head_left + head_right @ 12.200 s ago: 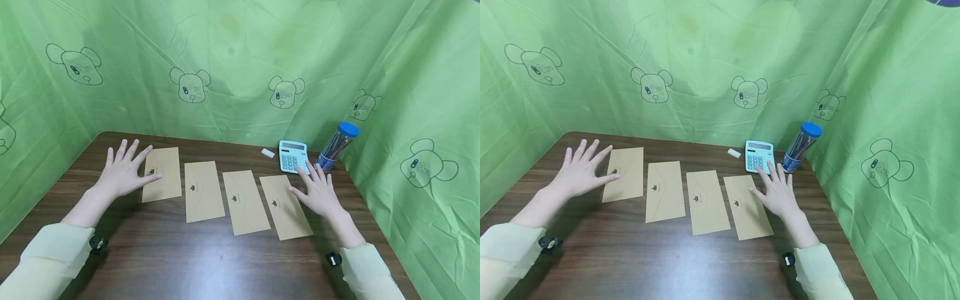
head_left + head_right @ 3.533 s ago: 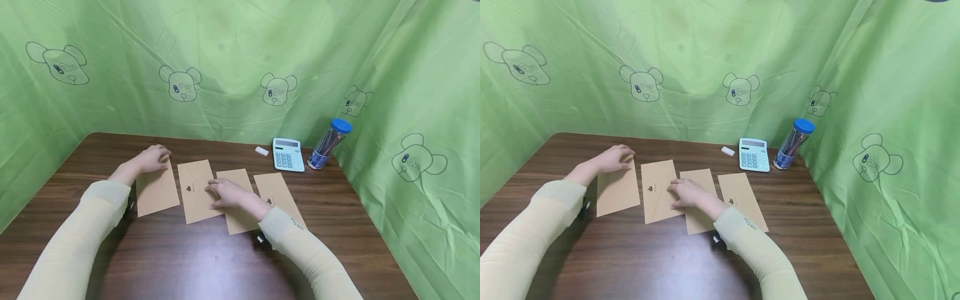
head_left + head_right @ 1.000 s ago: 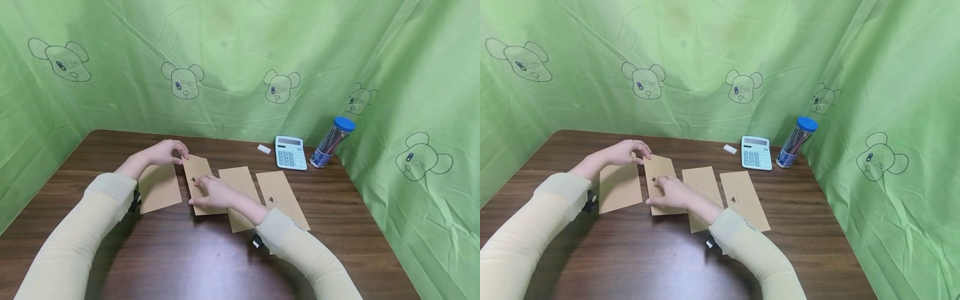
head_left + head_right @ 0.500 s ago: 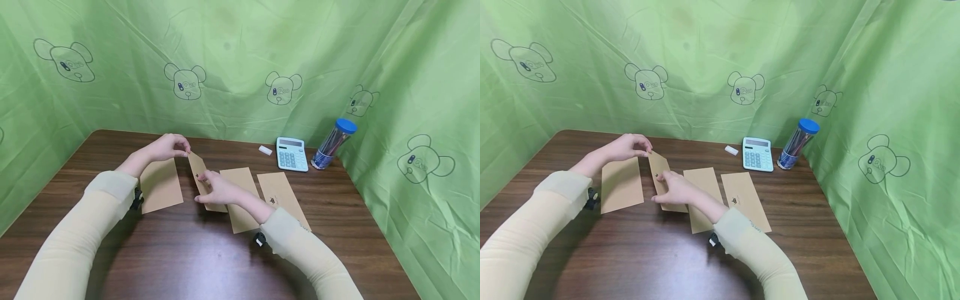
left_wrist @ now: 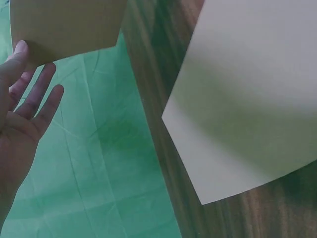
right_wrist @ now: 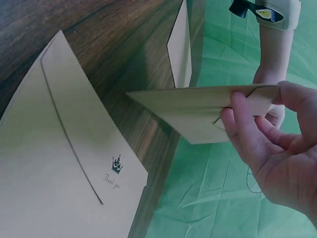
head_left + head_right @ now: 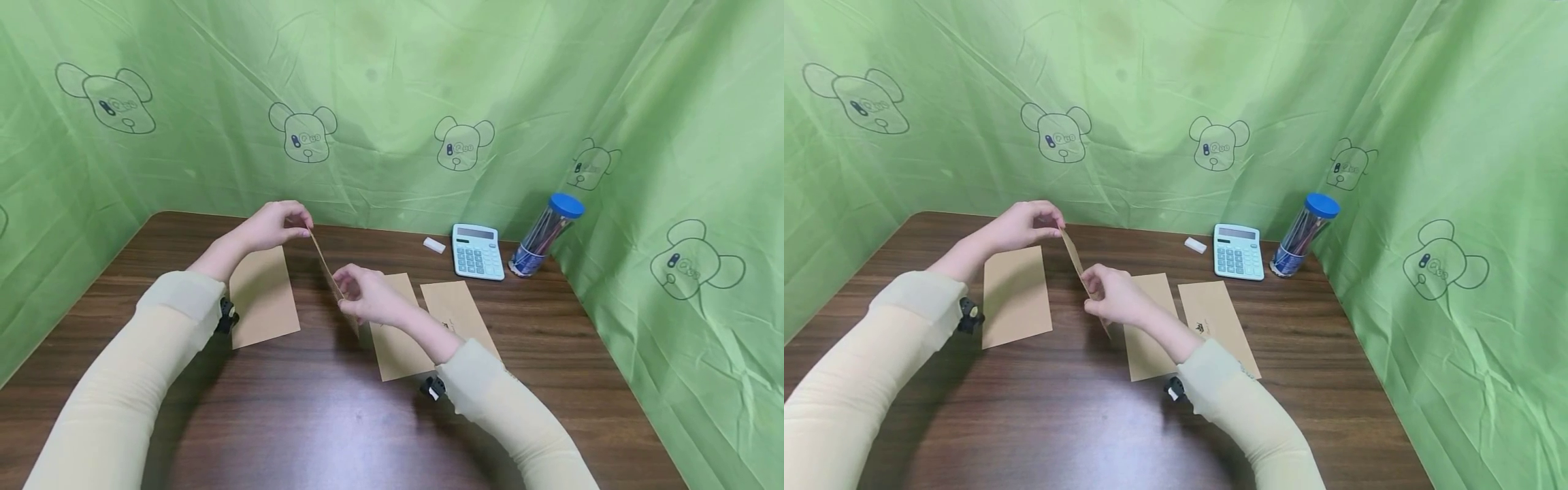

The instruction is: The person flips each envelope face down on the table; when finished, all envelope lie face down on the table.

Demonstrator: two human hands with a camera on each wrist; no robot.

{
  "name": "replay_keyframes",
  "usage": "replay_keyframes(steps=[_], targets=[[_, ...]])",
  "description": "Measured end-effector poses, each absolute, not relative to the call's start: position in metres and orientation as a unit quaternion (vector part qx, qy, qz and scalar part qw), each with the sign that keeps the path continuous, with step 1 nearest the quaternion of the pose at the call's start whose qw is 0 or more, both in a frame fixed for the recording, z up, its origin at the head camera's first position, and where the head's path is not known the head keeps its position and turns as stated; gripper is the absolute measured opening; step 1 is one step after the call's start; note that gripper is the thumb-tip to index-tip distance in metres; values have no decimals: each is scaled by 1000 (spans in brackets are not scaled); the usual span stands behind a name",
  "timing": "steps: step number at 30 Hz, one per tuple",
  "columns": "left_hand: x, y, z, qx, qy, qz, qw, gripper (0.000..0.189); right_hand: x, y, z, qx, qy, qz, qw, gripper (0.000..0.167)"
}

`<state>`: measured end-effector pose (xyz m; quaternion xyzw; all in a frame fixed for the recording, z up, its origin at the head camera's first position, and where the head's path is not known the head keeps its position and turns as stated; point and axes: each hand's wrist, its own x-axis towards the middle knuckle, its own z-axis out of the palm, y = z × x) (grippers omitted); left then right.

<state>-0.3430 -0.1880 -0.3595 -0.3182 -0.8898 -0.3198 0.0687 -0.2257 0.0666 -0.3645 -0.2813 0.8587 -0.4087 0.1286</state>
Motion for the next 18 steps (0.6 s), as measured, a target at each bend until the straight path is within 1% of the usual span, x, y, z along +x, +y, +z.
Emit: replay_keyframes(steps=[5, 9, 12, 15, 18], targets=[[-342, -185, -352, -299, -891, -335, 58, 20, -227, 73, -367, -279, 861, -416, 85, 38], [-341, -182, -350, -299, -889, -345, 49, 31, -228, 77, -371, -276, 865, -416, 44, 37], [-342, -181, -350, -304, -882, -357, 44, 38, -229, 80, -376, -269, 865, -423, 28, 38], [-343, -181, -351, -306, -876, -371, 34, 43, -230, 83, -380, -256, 858, -445, 27, 40], [-343, -183, -353, -300, -875, -380, 18, 43, -232, 87, -384, -239, 840, -486, 40, 42]])
